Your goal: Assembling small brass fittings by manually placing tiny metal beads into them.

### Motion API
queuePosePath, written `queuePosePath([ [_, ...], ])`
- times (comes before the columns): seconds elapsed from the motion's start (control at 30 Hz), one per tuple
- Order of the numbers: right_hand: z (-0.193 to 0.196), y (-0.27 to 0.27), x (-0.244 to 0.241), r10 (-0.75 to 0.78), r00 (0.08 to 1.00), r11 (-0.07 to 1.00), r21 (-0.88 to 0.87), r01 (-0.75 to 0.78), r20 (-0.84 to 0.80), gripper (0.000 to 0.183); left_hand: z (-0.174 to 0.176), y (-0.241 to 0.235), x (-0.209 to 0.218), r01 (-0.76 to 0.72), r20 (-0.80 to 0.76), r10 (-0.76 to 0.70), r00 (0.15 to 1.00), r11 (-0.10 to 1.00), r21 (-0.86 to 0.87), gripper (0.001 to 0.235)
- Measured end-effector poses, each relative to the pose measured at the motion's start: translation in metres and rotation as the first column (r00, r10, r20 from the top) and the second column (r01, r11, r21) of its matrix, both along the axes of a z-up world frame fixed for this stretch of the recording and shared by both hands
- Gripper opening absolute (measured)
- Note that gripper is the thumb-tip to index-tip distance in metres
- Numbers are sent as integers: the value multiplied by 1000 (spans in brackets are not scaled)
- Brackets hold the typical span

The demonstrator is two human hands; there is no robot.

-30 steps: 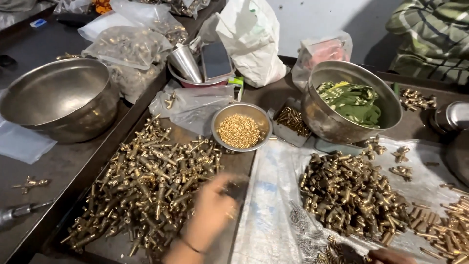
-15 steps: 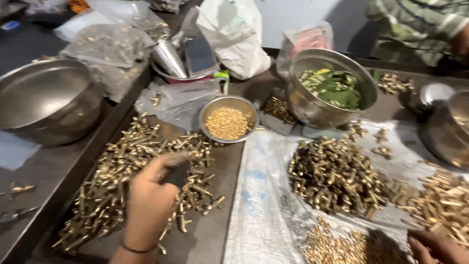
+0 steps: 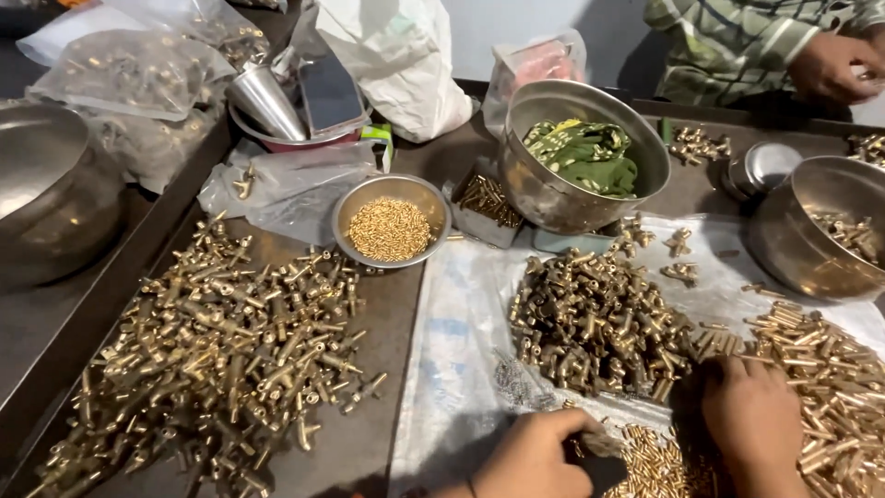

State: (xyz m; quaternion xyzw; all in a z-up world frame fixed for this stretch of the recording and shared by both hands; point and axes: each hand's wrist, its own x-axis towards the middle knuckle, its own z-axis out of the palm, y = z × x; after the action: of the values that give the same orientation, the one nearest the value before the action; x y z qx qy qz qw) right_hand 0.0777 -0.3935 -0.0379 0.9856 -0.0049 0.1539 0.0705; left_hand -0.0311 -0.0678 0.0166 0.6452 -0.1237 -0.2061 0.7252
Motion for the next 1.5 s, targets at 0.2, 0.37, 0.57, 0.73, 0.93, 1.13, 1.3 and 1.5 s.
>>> queuePosePath([
  [0.2,69,49,-34,-30,999,791,611,33,-15,26,10,33,16,-77,-210,111,971,983,165,28],
  [0.37,-3,66,-63,312,936,186,977,107,-162,19,-23,23,14,6,-98,21,995,965,263,36],
  [0.57,-21,92,-71,324,916,-157,941,301,-239,22,-15,26,9,52,-45,-42,998,968,246,38],
  [0.73,-24,98,-74,375,875,-69,933,354,-305,22,-11,29,8,14,38,-26,999,952,305,37],
  [0.93,-8,96,-78,670,649,322,646,-692,361,32,-40,22,8,183,-26,-184,983,982,-42,40],
  [1.13,10,108,-99,599,761,30,943,-333,250,55,-44,23,10,224,-274,-261,926,962,-159,22],
  [1.3,61,87,-71,190,973,582,813,-6,-129,24,-33,25,19,-9,-256,8,967,1000,0,14],
  [1.5,25,98,-68,318,920,890,407,-205,-231,32,-19,27,17,-154,-189,174,966,981,116,22],
])
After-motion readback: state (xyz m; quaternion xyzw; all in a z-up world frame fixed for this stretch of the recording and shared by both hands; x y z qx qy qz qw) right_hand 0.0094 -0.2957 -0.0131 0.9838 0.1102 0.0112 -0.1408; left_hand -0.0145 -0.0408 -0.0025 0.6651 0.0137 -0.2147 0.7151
